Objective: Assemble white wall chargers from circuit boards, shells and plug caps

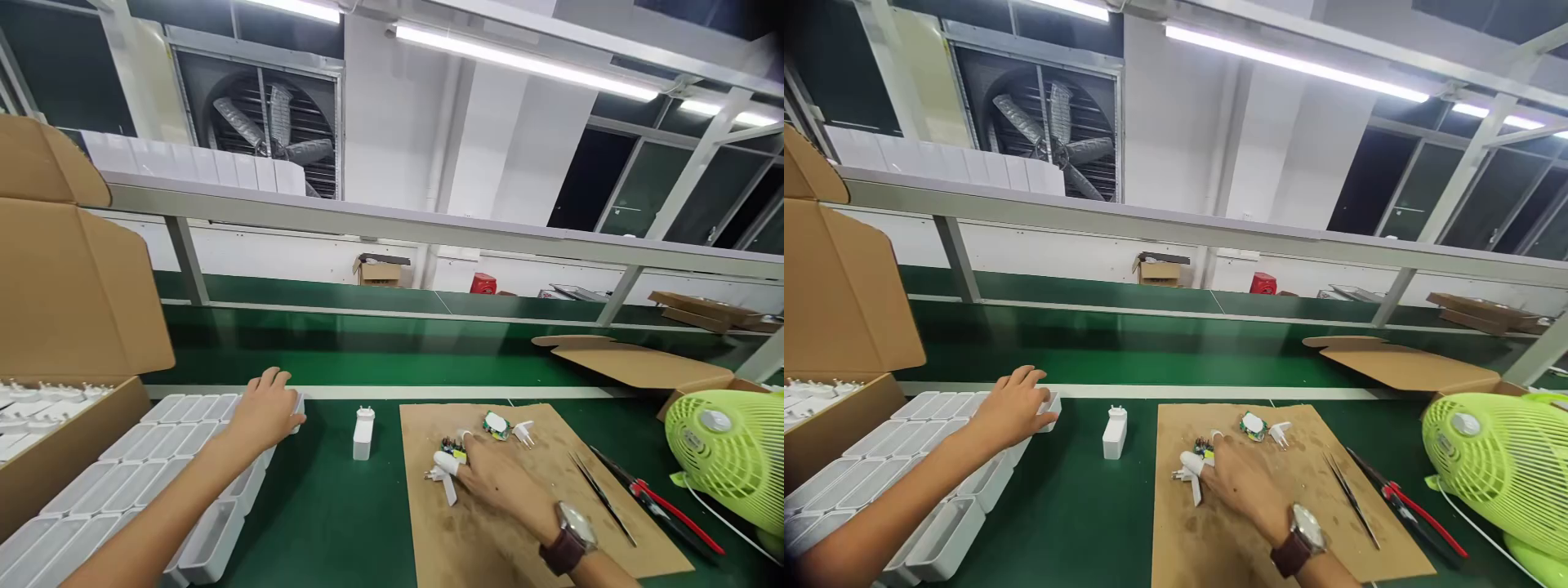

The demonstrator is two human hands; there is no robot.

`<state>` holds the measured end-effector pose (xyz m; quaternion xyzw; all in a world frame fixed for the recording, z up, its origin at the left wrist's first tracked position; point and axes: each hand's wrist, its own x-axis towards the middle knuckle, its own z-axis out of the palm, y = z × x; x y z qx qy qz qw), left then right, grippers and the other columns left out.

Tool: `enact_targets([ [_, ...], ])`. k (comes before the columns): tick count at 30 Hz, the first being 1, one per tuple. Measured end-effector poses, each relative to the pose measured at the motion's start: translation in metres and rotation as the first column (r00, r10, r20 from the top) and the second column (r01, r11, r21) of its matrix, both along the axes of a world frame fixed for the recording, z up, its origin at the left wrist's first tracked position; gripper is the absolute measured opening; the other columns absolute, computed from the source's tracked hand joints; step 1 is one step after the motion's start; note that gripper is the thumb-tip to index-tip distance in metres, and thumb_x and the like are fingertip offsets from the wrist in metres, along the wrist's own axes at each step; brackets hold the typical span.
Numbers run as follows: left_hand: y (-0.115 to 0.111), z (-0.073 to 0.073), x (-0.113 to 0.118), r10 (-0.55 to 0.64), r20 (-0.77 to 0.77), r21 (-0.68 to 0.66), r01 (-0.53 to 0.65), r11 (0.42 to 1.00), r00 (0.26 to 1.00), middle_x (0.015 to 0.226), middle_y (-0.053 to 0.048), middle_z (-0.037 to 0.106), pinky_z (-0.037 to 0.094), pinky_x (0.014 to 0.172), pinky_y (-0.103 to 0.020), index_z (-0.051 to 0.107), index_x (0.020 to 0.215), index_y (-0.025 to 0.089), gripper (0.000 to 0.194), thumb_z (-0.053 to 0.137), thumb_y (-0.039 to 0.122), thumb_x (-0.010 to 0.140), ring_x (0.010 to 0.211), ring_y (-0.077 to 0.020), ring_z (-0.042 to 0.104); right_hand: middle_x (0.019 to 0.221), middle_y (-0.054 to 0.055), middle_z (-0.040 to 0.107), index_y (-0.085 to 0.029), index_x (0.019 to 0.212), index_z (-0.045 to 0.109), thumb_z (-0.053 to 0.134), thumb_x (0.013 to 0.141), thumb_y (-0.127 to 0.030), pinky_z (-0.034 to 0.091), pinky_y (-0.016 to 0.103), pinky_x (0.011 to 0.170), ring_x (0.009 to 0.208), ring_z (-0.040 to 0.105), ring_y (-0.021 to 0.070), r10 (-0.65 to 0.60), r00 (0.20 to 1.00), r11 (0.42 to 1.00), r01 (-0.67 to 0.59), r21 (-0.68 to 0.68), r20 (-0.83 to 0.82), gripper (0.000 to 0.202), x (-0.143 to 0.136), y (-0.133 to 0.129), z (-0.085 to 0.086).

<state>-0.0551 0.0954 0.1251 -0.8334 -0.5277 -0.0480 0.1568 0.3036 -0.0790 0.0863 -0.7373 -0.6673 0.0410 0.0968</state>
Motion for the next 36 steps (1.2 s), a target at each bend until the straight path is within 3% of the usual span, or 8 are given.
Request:
enact_targets([
  [7,-0.010,0.014,0.013,-0.086,0.026,-0.010,0.087,0.996,0.996,0.139,-0.021,0.064,0.046,0.109,-0.055,0.077,0.096,0.013,0.016,0.063,0.012,0.090,0.140,-0.0419,0.050,0.107,0.014,0.073,-0.016,0.108,0.064,0.057,0.092,-0.031,0.048,0.036,0.080,0.096,0.069,0.0290,0.040,0.993,0.998,-0.045,-0.039,-0.111,0.023,0.005,0.007,-0.006],
  [11,-0.066,0.023,0.029,-0.340,0.429,-0.007,0.380,0.925,0.837,0.148,-0.011,0.053,0.050,0.105,-0.043,0.062,0.088,0.021,0.017,0.055,0.032,0.098,0.129,-0.0294,0.057,0.119,0.016,0.070,-0.016,0.115,0.064,0.060,0.092,-0.045,0.051,0.043,0.091,0.105,0.067,0.0331,0.030,0.987,0.999,-0.036,-0.031,-0.157,0.038,0.004,0.000,-0.011],
  [14,-0.110,0.005,0.049,-0.461,0.627,-0.101,0.652,0.752,0.628,0.134,-0.006,0.055,0.053,0.095,-0.033,0.054,0.085,0.023,0.009,0.056,0.025,0.093,0.112,-0.0215,0.063,0.128,0.022,0.065,-0.010,0.126,0.061,0.060,0.089,-0.035,0.046,0.052,0.103,0.119,0.060,0.0411,0.012,0.991,1.000,-0.013,-0.002,-0.135,0.045,-0.002,-0.002,-0.020],
  [17,-0.129,-0.026,0.064,-0.432,0.600,-0.254,0.673,0.695,0.673,0.126,-0.004,0.056,0.050,0.073,-0.028,0.051,0.085,0.023,0.010,0.059,0.018,0.089,0.081,-0.0144,0.062,0.132,0.022,0.063,-0.006,0.142,0.052,0.054,0.086,-0.023,0.043,0.049,0.109,0.127,0.056,0.0389,-0.002,0.991,1.000,0.003,0.007,-0.132,0.058,-0.001,-0.002,-0.030],
  [21,-0.121,-0.049,0.065,-0.326,0.638,-0.298,0.613,0.731,0.698,0.117,-0.002,0.055,0.048,0.067,-0.031,0.052,0.095,0.024,0.032,0.079,0.035,0.082,0.073,-0.0152,0.056,0.127,0.019,0.067,-0.006,0.152,0.042,0.053,0.089,-0.036,0.047,0.045,0.106,0.125,0.059,0.0357,-0.053,0.983,0.999,0.054,0.004,-0.174,0.070,0.011,-0.003,-0.046],
  [27,-0.085,-0.058,0.060,-0.127,0.799,-0.164,0.417,0.894,0.588,0.145,-0.013,0.045,0.056,0.084,-0.040,0.027,0.156,0.028,0.064,0.050,0.028,0.096,0.099,-0.0223,0.064,0.127,0.018,0.067,-0.009,0.148,0.047,0.050,0.086,-0.041,0.047,0.046,0.106,0.121,0.061,0.0351,-0.079,0.971,0.994,0.094,0.057,-0.224,0.069,0.021,0.000,-0.069],
  [30,-0.064,-0.073,0.072,-0.006,0.790,-0.291,0.384,0.876,0.613,0.152,-0.017,0.046,0.055,0.095,-0.046,0.003,0.166,0.026,0.093,0.055,0.021,0.089,0.105,-0.0256,0.066,0.122,0.018,0.069,-0.009,0.149,0.044,0.049,0.085,-0.036,0.049,0.046,0.101,0.117,0.063,0.0351,-0.083,0.976,0.993,0.099,0.071,-0.202,0.070,0.019,0.001,-0.070],
  [36,-0.029,-0.088,0.114,-0.002,0.847,-0.278,0.447,0.850,0.531,0.144,-0.018,0.058,0.050,0.105,-0.049,0.018,0.164,0.017,0.091,0.062,0.019,0.085,0.104,-0.0270,0.067,0.113,0.017,0.071,-0.009,0.150,0.043,0.047,0.084,-0.032,0.051,0.051,0.097,0.112,0.065,0.0364,-0.044,0.976,0.991,0.069,0.113,-0.212,0.069,0.015,0.000,-0.066],
])
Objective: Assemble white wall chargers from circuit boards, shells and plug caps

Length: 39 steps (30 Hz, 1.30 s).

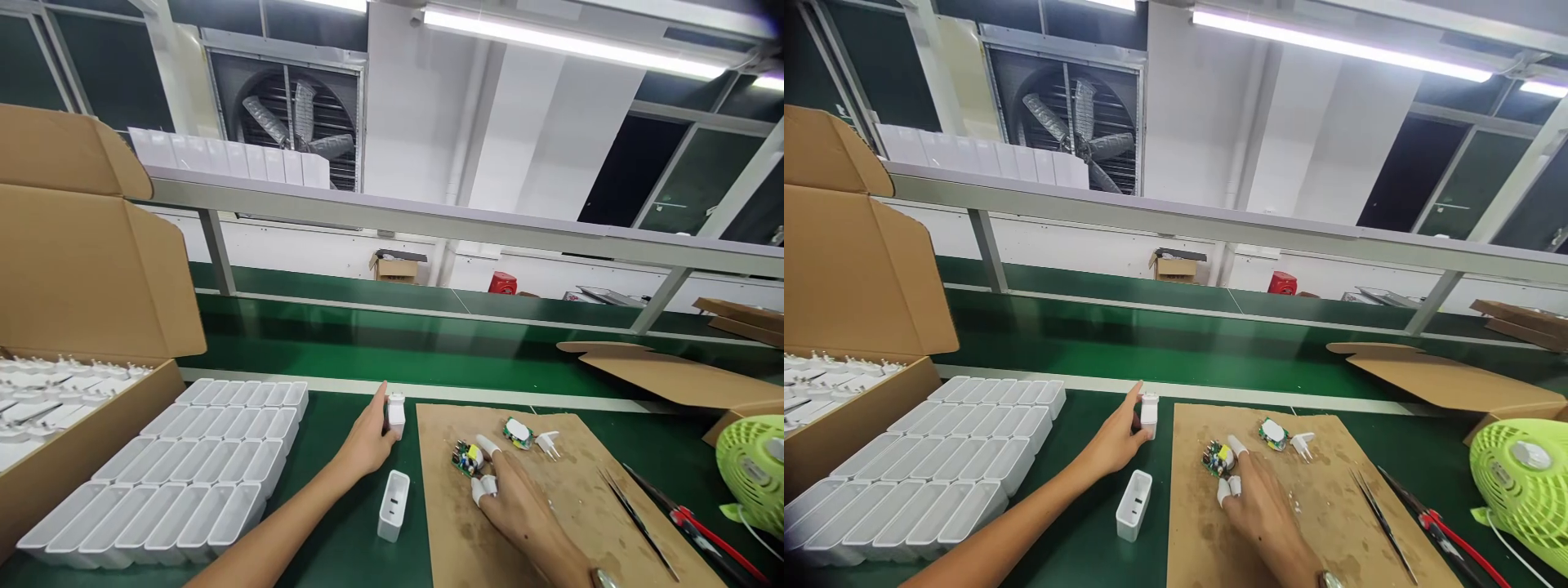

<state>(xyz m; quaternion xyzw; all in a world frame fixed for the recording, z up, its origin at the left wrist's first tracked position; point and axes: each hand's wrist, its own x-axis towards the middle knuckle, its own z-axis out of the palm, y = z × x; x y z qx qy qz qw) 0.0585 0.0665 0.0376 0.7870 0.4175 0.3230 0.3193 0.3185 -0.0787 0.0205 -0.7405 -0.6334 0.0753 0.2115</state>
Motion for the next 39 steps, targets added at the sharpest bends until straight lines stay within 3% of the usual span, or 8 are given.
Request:
enact_targets([
  [4,0.005,0.004,0.017,0.048,0.088,0.008,-0.049,0.999,0.995,0.148,-0.020,0.052,0.052,0.101,-0.049,0.024,0.161,0.018,0.086,0.064,0.022,0.086,0.103,-0.0260,0.065,0.115,0.018,0.070,-0.008,0.144,0.048,0.049,0.082,-0.035,0.052,0.055,0.099,0.112,0.066,0.0379,-0.009,0.996,0.999,0.012,0.036,-0.085,0.068,0.007,-0.002,-0.004],
  [8,-0.023,0.014,-0.002,0.058,0.194,0.043,-0.068,0.997,0.979,0.141,-0.017,0.053,0.052,0.099,-0.045,0.040,0.150,0.018,0.058,0.054,0.041,0.099,0.113,-0.0258,0.059,0.130,0.017,0.068,-0.014,0.148,0.042,0.055,0.082,-0.034,0.057,0.046,0.100,0.111,0.071,0.0298,0.049,0.908,0.987,0.020,0.159,-0.416,0.071,0.021,-0.006,-0.008],
  [14,-0.066,0.014,-0.048,-0.443,0.038,-0.141,0.443,0.885,0.896,0.150,-0.011,0.050,0.043,0.117,-0.049,0.037,0.159,0.030,0.109,0.093,0.033,0.066,0.131,-0.0317,0.055,0.133,0.017,0.067,-0.019,0.150,0.044,0.064,0.080,-0.034,0.064,0.040,0.088,0.107,0.073,0.0269,0.243,0.773,0.940,-0.038,0.339,-0.586,0.074,-0.014,0.004,0.026],
  [20,-0.052,-0.002,-0.050,-0.211,0.100,0.003,0.212,0.977,0.972,0.148,-0.013,0.052,0.040,0.120,-0.052,0.043,0.151,0.025,0.076,0.074,0.021,0.081,0.136,-0.0320,0.053,0.135,0.014,0.066,-0.022,0.145,0.049,0.064,0.080,-0.026,0.063,0.038,0.091,0.117,0.068,0.0255,0.455,0.725,0.862,-0.212,0.461,-0.517,0.067,-0.081,0.044,0.060],
  [25,-0.048,-0.012,-0.057,-0.090,0.118,0.043,0.085,0.995,0.989,0.136,-0.010,0.056,0.046,0.115,-0.050,0.040,0.150,0.027,0.073,0.069,0.017,0.084,0.126,-0.0281,0.059,0.145,0.014,0.057,-0.026,0.147,0.046,0.059,0.083,-0.023,0.064,0.036,0.085,0.118,0.067,0.0258,0.453,0.789,0.861,-0.266,0.433,-0.416,0.065,-0.083,0.057,0.036],
  [28,-0.051,-0.012,-0.057,0.040,0.057,0.005,-0.041,0.999,0.998,0.127,-0.009,0.054,0.052,0.103,-0.050,0.043,0.147,0.027,0.067,0.072,0.027,0.086,0.113,-0.0282,0.061,0.145,0.013,0.055,-0.026,0.150,0.042,0.056,0.087,-0.022,0.060,0.043,0.100,0.124,0.064,0.0261,0.438,0.845,0.849,-0.277,0.450,-0.306,0.065,-0.070,0.056,0.018],
  [33,-0.057,0.001,-0.059,-0.057,-0.055,-0.151,0.048,0.987,0.997,0.149,-0.012,0.044,0.053,0.101,-0.048,0.033,0.155,0.030,0.111,0.095,0.038,0.064,0.120,-0.0336,0.058,0.146,0.013,0.053,-0.028,0.152,0.039,0.055,0.094,-0.025,0.054,0.050,0.110,0.130,0.059,0.0276,0.386,0.899,0.836,-0.245,0.491,-0.207,0.061,-0.064,0.049,0.013],
  [39,-0.054,0.002,-0.058,-0.089,-0.051,-0.081,0.084,0.993,0.995,0.119,-0.004,0.065,0.054,0.090,-0.043,0.058,0.132,0.028,0.062,0.086,0.022,0.078,0.102,-0.0274,0.062,0.138,0.011,0.059,-0.032,0.153,0.037,0.056,0.097,-0.026,0.065,0.041,0.089,0.110,0.069,0.0257,0.472,0.852,0.803,-0.309,0.510,-0.227,0.060,-0.081,0.031,0.029],
])
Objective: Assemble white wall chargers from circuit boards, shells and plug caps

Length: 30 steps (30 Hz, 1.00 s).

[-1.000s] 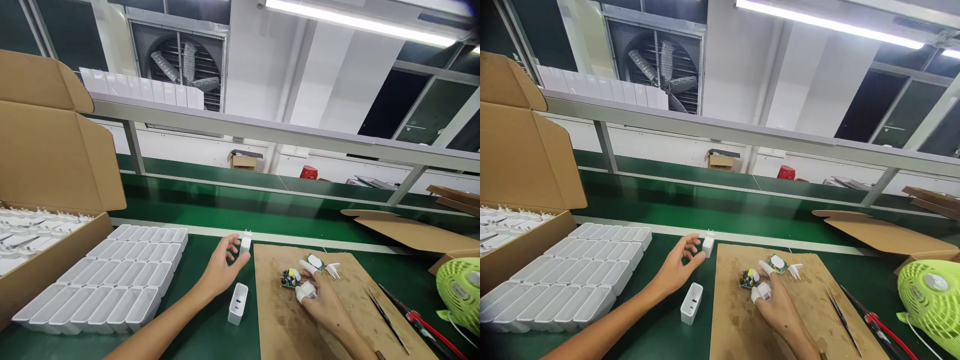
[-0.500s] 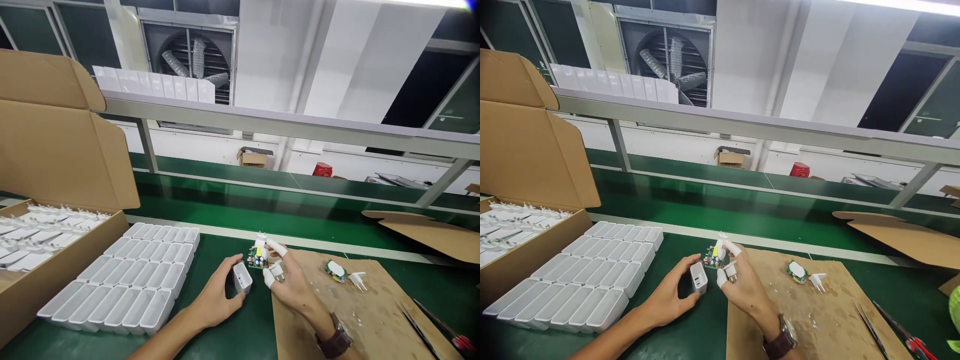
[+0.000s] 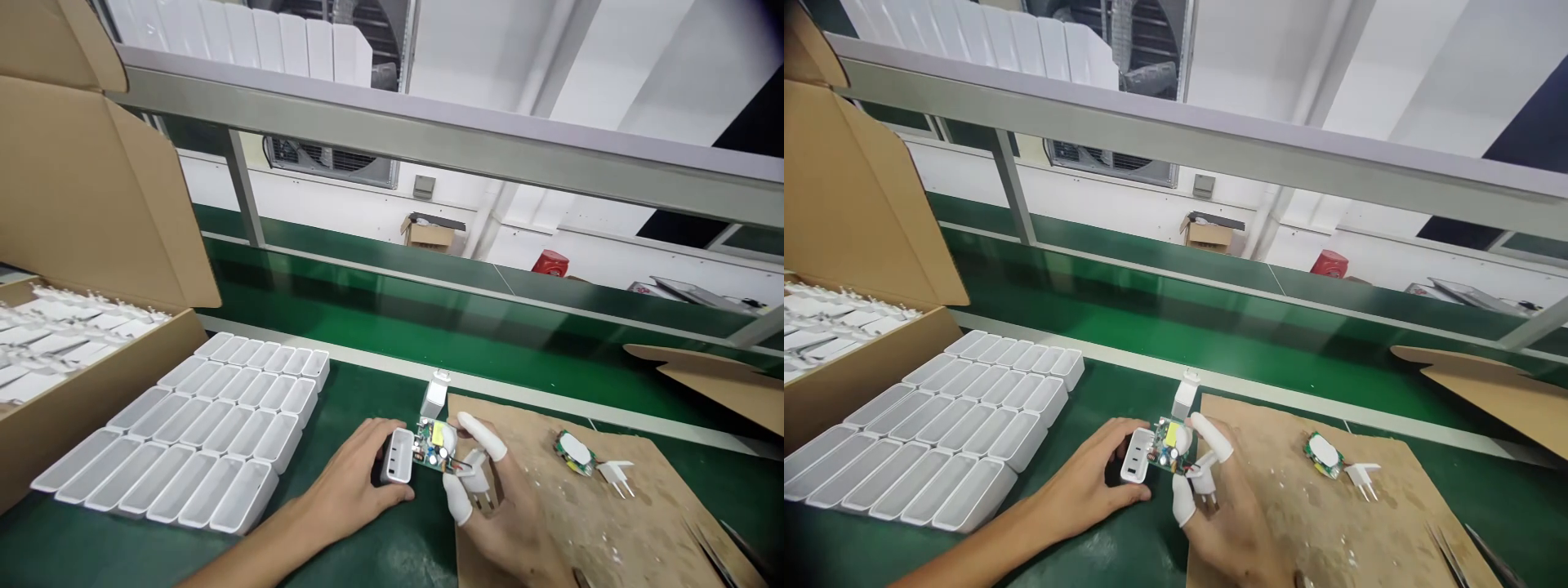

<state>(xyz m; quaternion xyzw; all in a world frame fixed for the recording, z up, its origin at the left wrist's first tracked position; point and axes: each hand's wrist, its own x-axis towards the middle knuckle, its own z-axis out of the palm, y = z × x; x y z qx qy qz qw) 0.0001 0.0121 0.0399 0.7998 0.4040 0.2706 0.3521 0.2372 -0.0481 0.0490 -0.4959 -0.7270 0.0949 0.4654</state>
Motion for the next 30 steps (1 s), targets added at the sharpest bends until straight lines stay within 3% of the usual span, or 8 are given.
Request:
enact_targets([
  [3,0.003,-0.008,0.002,0.016,0.061,0.199,-0.028,0.980,0.998,0.134,-0.005,0.062,0.049,0.104,-0.046,0.051,0.140,0.030,0.073,0.088,0.017,0.078,0.121,-0.0301,0.053,0.138,0.013,0.059,-0.031,0.154,0.037,0.060,0.094,-0.022,0.062,0.050,0.098,0.121,0.065,0.0321,-0.005,0.992,0.995,-0.009,0.102,0.129,0.066,-0.006,-0.004,0.003],
  [8,0.005,-0.014,0.001,-0.015,0.043,0.368,-0.002,0.930,0.999,0.137,-0.006,0.059,0.050,0.105,-0.047,0.044,0.147,0.032,0.072,0.078,0.011,0.088,0.121,-0.0292,0.049,0.138,0.014,0.060,-0.032,0.156,0.035,0.057,0.091,-0.018,0.060,0.059,0.101,0.129,0.060,0.0365,0.001,0.976,0.988,-0.034,0.148,0.219,0.070,-0.017,-0.006,-0.003],
  [11,0.006,-0.015,0.000,-0.009,0.025,0.394,-0.002,0.919,1.000,0.140,-0.007,0.056,0.050,0.107,-0.048,0.040,0.151,0.033,0.073,0.075,0.010,0.090,0.123,-0.0296,0.047,0.136,0.012,0.062,-0.034,0.156,0.035,0.058,0.091,-0.017,0.059,0.060,0.101,0.130,0.060,0.0372,-0.039,0.971,0.986,0.000,0.168,0.234,0.071,-0.021,-0.006,-0.008],
  [19,0.004,-0.016,0.001,-0.024,-0.021,0.438,0.030,0.899,0.999,0.139,-0.009,0.054,0.049,0.107,-0.050,0.039,0.154,0.033,0.069,0.065,0.007,0.095,0.123,-0.0307,0.044,0.138,0.012,0.061,-0.033,0.157,0.033,0.056,0.088,-0.014,0.057,0.061,0.102,0.132,0.057,0.0364,-0.006,0.962,0.988,-0.037,0.153,0.272,0.075,-0.019,-0.005,-0.012],
  [26,0.002,-0.015,0.003,-0.021,-0.032,0.445,0.033,0.895,0.999,0.140,-0.009,0.053,0.050,0.107,-0.049,0.039,0.154,0.031,0.073,0.066,0.003,0.092,0.124,-0.0306,0.043,0.138,0.013,0.062,-0.029,0.158,0.031,0.053,0.089,-0.013,0.057,0.058,0.103,0.131,0.058,0.0352,-0.003,0.957,0.984,-0.050,0.174,0.292,0.074,-0.021,-0.005,-0.009],
  [30,0.001,-0.015,0.004,-0.008,-0.033,0.462,0.023,0.887,0.999,0.140,-0.009,0.053,0.051,0.107,-0.048,0.041,0.153,0.029,0.072,0.067,0.003,0.092,0.124,-0.0304,0.043,0.135,0.017,0.061,-0.020,0.155,0.036,0.053,0.091,-0.011,0.059,0.056,0.101,0.131,0.056,0.0346,-0.035,0.940,0.973,-0.046,0.226,0.340,0.067,-0.020,-0.004,-0.011],
])
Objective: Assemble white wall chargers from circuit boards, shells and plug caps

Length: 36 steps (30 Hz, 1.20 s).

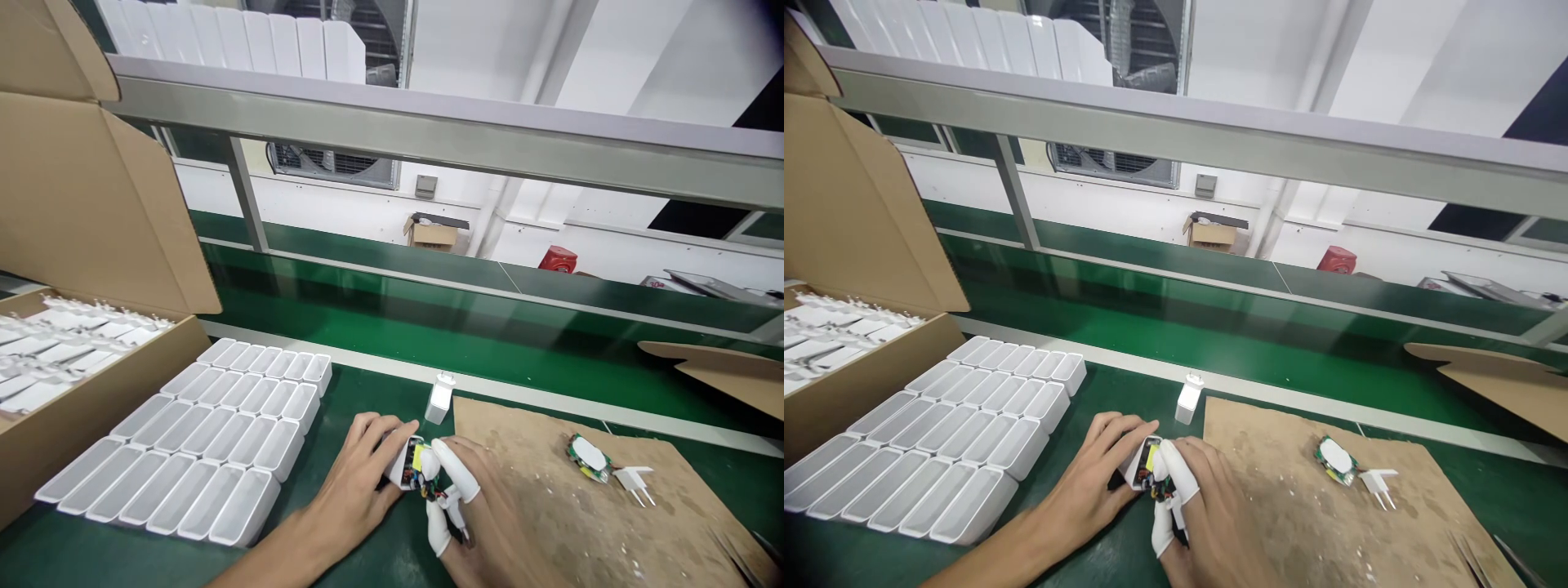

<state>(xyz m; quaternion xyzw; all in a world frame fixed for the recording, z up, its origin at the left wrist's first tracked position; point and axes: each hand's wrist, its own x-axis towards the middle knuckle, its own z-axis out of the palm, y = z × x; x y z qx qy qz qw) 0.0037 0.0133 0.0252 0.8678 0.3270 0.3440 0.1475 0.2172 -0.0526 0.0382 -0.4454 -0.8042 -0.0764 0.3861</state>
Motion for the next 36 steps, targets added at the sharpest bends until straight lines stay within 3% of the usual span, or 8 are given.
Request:
enact_targets([
  [5,0.000,0.000,0.001,0.013,-0.002,0.036,-0.013,0.999,1.000,0.139,-0.009,0.053,0.051,0.106,-0.047,0.042,0.153,0.028,0.070,0.066,0.001,0.092,0.123,-0.0301,0.043,0.131,0.019,0.062,-0.011,0.150,0.042,0.055,0.089,-0.010,0.062,0.051,0.097,0.127,0.058,0.0326,0.017,0.997,0.997,-0.023,0.071,0.080,0.063,0.003,0.003,0.003],
  [24,-0.001,0.001,0.003,-0.001,0.018,0.016,0.001,1.000,1.000,0.138,-0.010,0.055,0.050,0.106,-0.049,0.042,0.154,0.029,0.069,0.067,0.006,0.094,0.122,-0.0308,0.044,0.136,0.018,0.063,-0.013,0.154,0.038,0.053,0.091,-0.008,0.062,0.051,0.102,0.132,0.056,0.0309,0.011,0.998,0.999,-0.014,0.038,0.063,0.065,0.003,0.001,0.003],
  [28,-0.003,0.000,0.003,-0.106,0.062,-0.072,0.110,0.991,0.992,0.143,-0.010,0.055,0.048,0.111,-0.050,0.039,0.157,0.032,0.066,0.064,0.013,0.098,0.127,-0.0297,0.047,0.141,0.016,0.061,-0.017,0.155,0.036,0.058,0.094,-0.016,0.059,0.051,0.107,0.134,0.056,0.0312,0.073,0.997,0.996,-0.070,-0.060,0.036,0.065,0.007,0.000,0.002],
  [31,-0.003,-0.001,0.004,-0.216,0.168,-0.245,0.253,0.936,0.962,0.148,-0.010,0.054,0.045,0.117,-0.049,0.039,0.157,0.031,0.063,0.059,0.015,0.100,0.134,-0.0277,0.051,0.145,0.013,0.059,-0.024,0.156,0.036,0.058,0.100,-0.031,0.058,0.045,0.108,0.133,0.058,0.0286,0.128,0.982,0.963,-0.157,-0.218,-0.141,0.060,0.013,-0.001,0.009],
  [34,-0.004,0.001,0.006,-0.124,0.322,-0.472,0.273,0.838,0.938,0.150,-0.011,0.056,0.046,0.118,-0.046,0.043,0.153,0.029,0.056,0.062,0.026,0.101,0.134,-0.0278,0.057,0.147,0.007,0.058,-0.033,0.147,0.048,0.046,0.107,-0.028,0.056,0.038,0.110,0.132,0.060,0.0222,0.131,0.939,0.928,-0.229,-0.293,-0.318,0.041,0.017,0.002,0.015],
  [36,-0.003,0.002,0.007,-0.036,0.407,-0.579,0.288,0.763,0.913,0.147,-0.011,0.059,0.050,0.114,-0.044,0.045,0.151,0.026,0.054,0.062,0.039,0.102,0.131,-0.0284,0.061,0.146,0.004,0.059,-0.036,0.139,0.056,0.048,0.106,-0.025,0.054,0.036,0.112,0.133,0.060,0.0208,0.146,0.934,0.921,-0.249,-0.300,-0.327,0.035,0.017,0.006,0.014],
])
